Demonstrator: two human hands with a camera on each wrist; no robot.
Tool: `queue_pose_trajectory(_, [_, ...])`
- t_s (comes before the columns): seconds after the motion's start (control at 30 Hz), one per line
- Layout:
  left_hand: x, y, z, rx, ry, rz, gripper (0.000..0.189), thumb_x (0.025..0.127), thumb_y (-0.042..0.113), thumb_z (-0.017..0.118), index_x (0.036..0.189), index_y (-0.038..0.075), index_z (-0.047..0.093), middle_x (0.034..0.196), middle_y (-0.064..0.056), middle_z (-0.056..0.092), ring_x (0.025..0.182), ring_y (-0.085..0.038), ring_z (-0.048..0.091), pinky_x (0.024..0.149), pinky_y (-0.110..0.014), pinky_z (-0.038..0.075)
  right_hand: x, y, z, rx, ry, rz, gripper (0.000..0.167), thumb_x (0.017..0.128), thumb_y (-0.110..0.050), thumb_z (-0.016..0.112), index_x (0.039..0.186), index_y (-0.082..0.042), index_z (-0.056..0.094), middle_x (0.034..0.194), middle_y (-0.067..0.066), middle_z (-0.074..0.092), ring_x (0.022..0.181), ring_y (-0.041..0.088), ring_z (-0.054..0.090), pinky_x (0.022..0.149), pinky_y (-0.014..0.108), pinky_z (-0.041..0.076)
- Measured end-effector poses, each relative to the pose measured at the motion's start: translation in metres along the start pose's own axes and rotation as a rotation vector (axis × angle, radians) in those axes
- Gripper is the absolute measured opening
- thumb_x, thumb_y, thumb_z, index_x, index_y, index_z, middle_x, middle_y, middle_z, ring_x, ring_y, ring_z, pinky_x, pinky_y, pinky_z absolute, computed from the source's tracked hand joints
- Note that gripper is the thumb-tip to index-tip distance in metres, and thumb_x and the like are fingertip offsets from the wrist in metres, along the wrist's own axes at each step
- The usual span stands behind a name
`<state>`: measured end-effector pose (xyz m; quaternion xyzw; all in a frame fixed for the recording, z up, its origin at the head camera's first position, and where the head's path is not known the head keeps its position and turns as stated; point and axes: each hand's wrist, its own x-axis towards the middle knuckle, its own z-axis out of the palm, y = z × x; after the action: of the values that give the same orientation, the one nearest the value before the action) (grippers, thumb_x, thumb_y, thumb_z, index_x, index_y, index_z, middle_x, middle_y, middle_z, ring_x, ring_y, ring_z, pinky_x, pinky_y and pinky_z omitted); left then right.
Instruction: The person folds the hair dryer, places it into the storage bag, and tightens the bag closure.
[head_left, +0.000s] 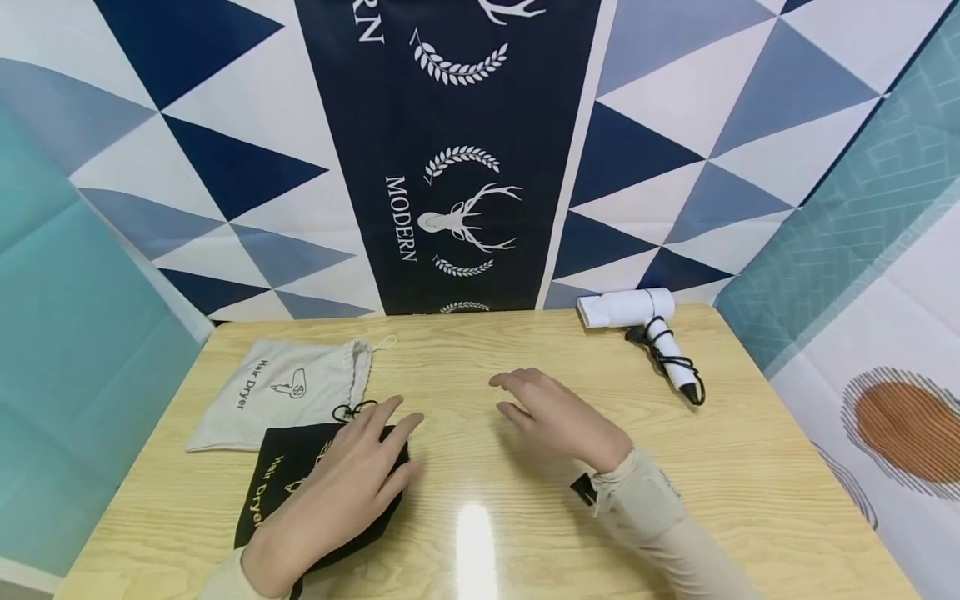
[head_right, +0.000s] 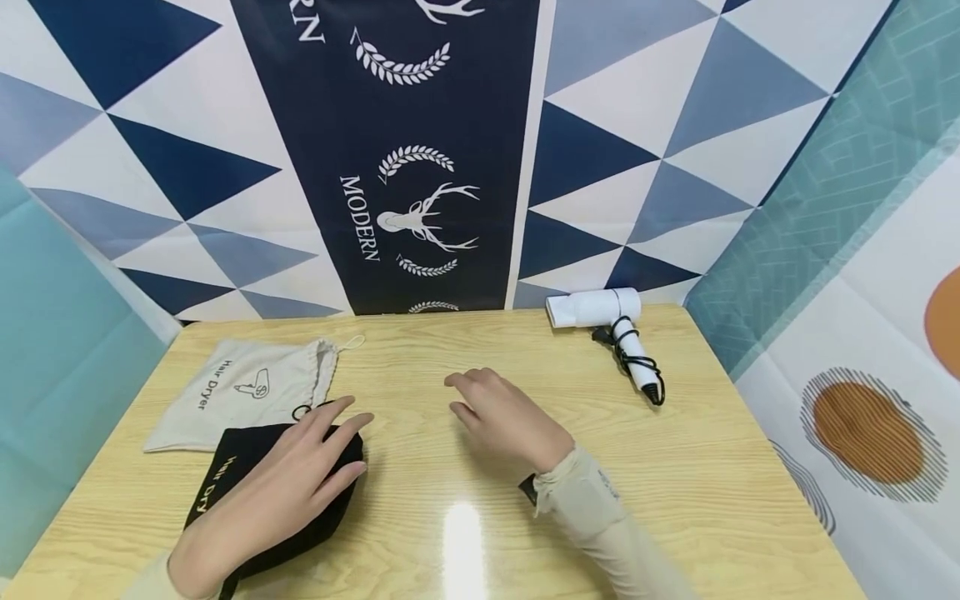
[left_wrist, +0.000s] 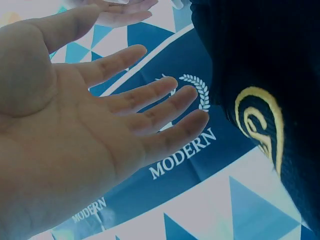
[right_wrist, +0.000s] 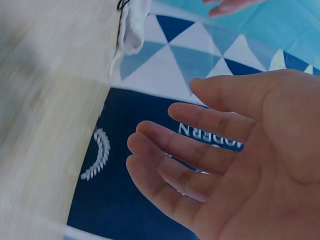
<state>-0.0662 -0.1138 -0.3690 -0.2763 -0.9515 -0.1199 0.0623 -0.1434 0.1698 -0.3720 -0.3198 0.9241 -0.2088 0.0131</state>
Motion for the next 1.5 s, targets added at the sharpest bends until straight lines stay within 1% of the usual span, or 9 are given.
queue_pose_trajectory(0.4, [0.018, 0.007, 0.003, -0.019, 0.011, 0.109, 0.046, 0.103, 0.034, 0.054, 0.144, 0.013, 0.05, 0.147, -0.019, 0.044, 0.131, -0.037, 0.047, 0.104, -0.054, 0.041, -0.022, 0.051, -0.046, -0.048, 0.058, 0.152, 0.035, 0.102, -0.015, 0.057, 0.132, 0.004, 0.056, 0.129, 0.022, 0.061, 0.121, 0.039, 0.057, 0.1, 0.053, 0.045])
queue_pose_trajectory(0.67, [0.047, 0.019, 0.0, -0.042, -0.072, 0.198, 0.05, 0.105, 0.038, 0.047, 0.149, 0.015, 0.042, 0.149, -0.017, 0.041, 0.133, -0.034, 0.045, 0.102, -0.052, 0.044, -0.055, 0.103, -0.08, 0.024, 0.067, 0.351, 0.041, 0.104, -0.018, 0.053, 0.137, 0.005, 0.05, 0.127, 0.029, 0.058, 0.115, 0.046, 0.056, 0.093, 0.059, 0.045])
queue_pose_trajectory(0.8, [0.065, 0.026, 0.0, -0.129, -0.103, 0.227, 0.051, 0.106, 0.04, 0.044, 0.151, 0.015, 0.039, 0.15, -0.015, 0.04, 0.134, -0.031, 0.045, 0.104, -0.05, 0.042, -0.066, 0.136, -0.088, 0.03, 0.083, 0.454, 0.046, 0.105, -0.022, 0.05, 0.14, 0.007, 0.045, 0.125, 0.034, 0.057, 0.113, 0.048, 0.056, 0.093, 0.06, 0.045])
queue_pose_trajectory(0.93, [0.082, 0.028, 0.004, -0.283, -0.126, 0.21, 0.051, 0.106, 0.042, 0.041, 0.15, 0.016, 0.04, 0.147, -0.006, 0.044, 0.133, -0.02, 0.046, 0.107, -0.04, 0.041, -0.075, 0.167, -0.085, 0.048, 0.101, 0.556, 0.054, 0.106, -0.023, 0.047, 0.145, 0.011, 0.034, 0.133, 0.039, 0.047, 0.121, 0.054, 0.048, 0.096, 0.063, 0.042])
queue_pose_trajectory(1.03, [0.091, 0.028, 0.009, -0.339, -0.137, 0.208, 0.05, 0.106, 0.044, 0.04, 0.148, 0.016, 0.041, 0.144, -0.001, 0.045, 0.132, -0.014, 0.045, 0.108, -0.034, 0.04, -0.079, 0.185, -0.076, 0.077, 0.115, 0.63, 0.062, 0.106, -0.025, 0.046, 0.149, 0.013, 0.023, 0.139, 0.042, 0.039, 0.126, 0.057, 0.039, 0.098, 0.065, 0.039])
queue_pose_trajectory(1.1, [0.097, 0.027, 0.011, -0.372, -0.161, 0.219, 0.05, 0.106, 0.044, 0.041, 0.147, 0.016, 0.041, 0.144, 0.001, 0.046, 0.131, -0.013, 0.046, 0.108, -0.032, 0.04, -0.08, 0.195, -0.069, 0.091, 0.116, 0.676, 0.068, 0.106, -0.028, 0.046, 0.15, 0.014, 0.018, 0.141, 0.043, 0.036, 0.128, 0.058, 0.037, 0.099, 0.065, 0.038])
queue_pose_trajectory(1.2, [0.109, 0.029, 0.012, -0.502, -0.224, 0.236, 0.048, 0.106, 0.039, 0.046, 0.147, 0.015, 0.042, 0.144, 0.002, 0.047, 0.129, -0.015, 0.049, 0.103, -0.033, 0.044, -0.083, 0.207, -0.059, 0.098, 0.095, 0.73, 0.074, 0.105, -0.033, 0.046, 0.15, 0.015, 0.013, 0.139, 0.046, 0.035, 0.126, 0.059, 0.038, 0.098, 0.065, 0.039])
queue_pose_trajectory(1.33, [0.131, 0.031, 0.01, -0.648, -0.288, 0.228, 0.043, 0.104, 0.032, 0.052, 0.143, 0.014, 0.047, 0.14, 0.001, 0.052, 0.119, -0.013, 0.056, 0.093, -0.032, 0.05, -0.086, 0.22, -0.049, 0.099, 0.079, 0.721, 0.071, 0.104, -0.031, 0.048, 0.148, 0.016, 0.019, 0.132, 0.045, 0.042, 0.116, 0.056, 0.047, 0.091, 0.062, 0.042])
queue_pose_trajectory(1.5, [0.157, 0.032, 0.015, -0.666, -0.294, 0.206, 0.037, 0.104, 0.029, 0.054, 0.137, 0.014, 0.051, 0.131, -0.001, 0.057, 0.112, -0.011, 0.059, 0.094, -0.033, 0.05, -0.085, 0.224, -0.042, 0.17, 0.107, 0.689, 0.065, 0.103, -0.027, 0.051, 0.147, 0.014, 0.025, 0.13, 0.04, 0.045, 0.111, 0.05, 0.051, 0.087, 0.058, 0.043])
